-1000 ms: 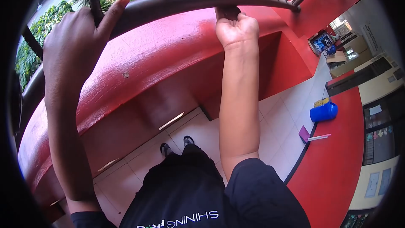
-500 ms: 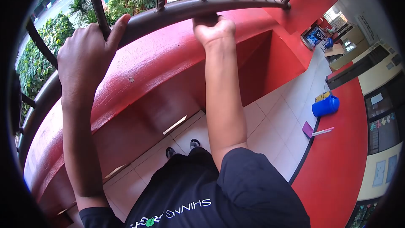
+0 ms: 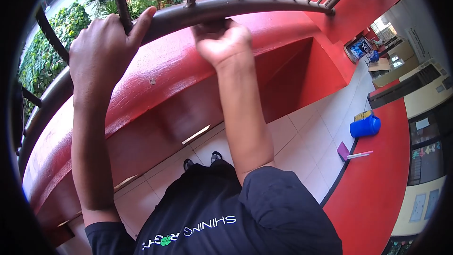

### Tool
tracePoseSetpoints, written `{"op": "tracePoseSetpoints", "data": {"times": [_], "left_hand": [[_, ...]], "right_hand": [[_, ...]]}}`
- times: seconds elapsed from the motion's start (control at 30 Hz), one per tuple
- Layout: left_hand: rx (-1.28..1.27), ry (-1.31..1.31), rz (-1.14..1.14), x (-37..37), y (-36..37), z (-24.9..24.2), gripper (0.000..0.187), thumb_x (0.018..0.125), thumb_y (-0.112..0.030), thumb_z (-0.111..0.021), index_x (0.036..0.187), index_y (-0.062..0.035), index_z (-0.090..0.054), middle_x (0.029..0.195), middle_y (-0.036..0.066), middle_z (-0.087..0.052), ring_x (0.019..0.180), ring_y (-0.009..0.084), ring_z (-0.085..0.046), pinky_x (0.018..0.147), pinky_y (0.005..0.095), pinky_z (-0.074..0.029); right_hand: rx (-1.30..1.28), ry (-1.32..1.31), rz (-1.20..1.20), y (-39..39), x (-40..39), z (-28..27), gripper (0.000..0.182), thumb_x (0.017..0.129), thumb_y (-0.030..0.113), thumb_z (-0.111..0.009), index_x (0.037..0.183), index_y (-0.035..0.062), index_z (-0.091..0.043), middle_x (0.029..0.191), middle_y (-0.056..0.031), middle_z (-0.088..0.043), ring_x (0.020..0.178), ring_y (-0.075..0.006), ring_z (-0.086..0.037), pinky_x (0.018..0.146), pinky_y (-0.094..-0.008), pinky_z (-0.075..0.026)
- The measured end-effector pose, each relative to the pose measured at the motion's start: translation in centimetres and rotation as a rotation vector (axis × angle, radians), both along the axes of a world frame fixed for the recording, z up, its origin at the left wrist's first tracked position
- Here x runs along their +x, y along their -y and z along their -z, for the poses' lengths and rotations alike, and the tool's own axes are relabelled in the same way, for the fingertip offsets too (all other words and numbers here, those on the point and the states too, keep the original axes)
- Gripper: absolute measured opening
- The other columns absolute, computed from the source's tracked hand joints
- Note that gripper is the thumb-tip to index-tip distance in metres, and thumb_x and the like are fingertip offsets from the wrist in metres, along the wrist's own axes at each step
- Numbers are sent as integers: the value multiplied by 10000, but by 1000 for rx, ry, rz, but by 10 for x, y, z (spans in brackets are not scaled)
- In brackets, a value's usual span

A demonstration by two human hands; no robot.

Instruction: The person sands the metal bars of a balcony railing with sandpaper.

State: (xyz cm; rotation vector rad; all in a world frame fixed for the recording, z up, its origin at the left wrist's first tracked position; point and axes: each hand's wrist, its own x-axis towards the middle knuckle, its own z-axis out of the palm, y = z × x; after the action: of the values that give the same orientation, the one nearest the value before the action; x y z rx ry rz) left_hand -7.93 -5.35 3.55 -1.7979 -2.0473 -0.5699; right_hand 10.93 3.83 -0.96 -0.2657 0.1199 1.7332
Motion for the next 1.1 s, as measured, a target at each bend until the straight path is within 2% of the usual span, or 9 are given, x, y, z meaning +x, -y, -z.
{"op": "tracePoseSetpoints", "data": {"times": [0.07,0.2,0.27,0.33,0.43,0.53,0.67,0.73,1.1], "left_hand": [[-7,-2,8,0,0,-2,795,946,-733,-446,746,-12,-712,723,207,-686,723,380,-717,684,477,-568],[46,5,-3,-1,-1,0,784,928,-738,-474,730,-20,-720,727,207,-690,713,373,-719,687,473,-571],[42,-22,-23,1,-2,-2,781,921,-740,-484,726,-20,-719,728,203,-691,715,369,-720,680,475,-572],[35,-8,-18,2,0,-3,783,921,-741,-480,730,-21,-722,732,203,-692,718,371,-720,668,479,-573],[31,-20,-40,3,0,-3,797,914,-755,-461,740,-25,-731,755,199,-700,742,373,-724,671,477,-578],[35,-27,-62,4,3,-1,799,911,-758,-456,735,-28,-728,789,217,-705,780,377,-726,730,480,-579],[6,-66,-152,9,1,-1,867,924,-800,-380,920,6,-700,914,221,-692,933,400,-681,852,507,-515],[-42,-68,-183,10,-1,-3,848,924,-800,-372,965,-28,-719,1011,217,-711,998,391,-689,880,508,-521],[-55,-85,-248,6,-8,1,869,936,-800,-320,1110,-40,-702,1174,225,-679,1129,378,-646,974,491,-492]], "right_hand": [[-12,-185,48,-39,62,-5,460,1092,197,-228,1296,-59,-551,1302,-241,-622,1205,-375,-606,1075,-565,-471],[82,147,345,-54,55,11,458,1093,204,-230,1303,-68,-533,1305,-218,-619,1178,-360,-613,1069,-547,-475],[108,121,145,-30,44,21,461,1092,237,-254,1284,-66,-543,1272,-201,-643,1167,-353,-612,1103,-540,-437],[108,391,396,-17,55,21,377,1049,244,-330,1146,4,-604,1106,-125,-705,989,-267,-647,904,-459,-504],[101,423,653,11,88,8,507,1087,344,-270,1375,-20,-476,1449,-183,-507,1389,-352,-457,1229,-515,-274],[180,450,749,40,134,10,537,1104,381,-218,1396,-6,-448,1435,-174,-517,1393,-322,-463,1218,-521,-300],[116,380,770,82,195,29,515,1109,379,-229,1396,11,-447,1412,-158,-528,1340,-321,-501,1175,-553,-359],[51,355,804,103,224,43,504,1115,363,-226,1383,-4,-445,1415,-196,-525,1335,-382,-506,1162,-617,-355],[-246,565,651,250,362,169,424,1110,345,-335,1344,21,-480,1366,-129,-572,1266,-278,-556,1141,-532,-427]]}}
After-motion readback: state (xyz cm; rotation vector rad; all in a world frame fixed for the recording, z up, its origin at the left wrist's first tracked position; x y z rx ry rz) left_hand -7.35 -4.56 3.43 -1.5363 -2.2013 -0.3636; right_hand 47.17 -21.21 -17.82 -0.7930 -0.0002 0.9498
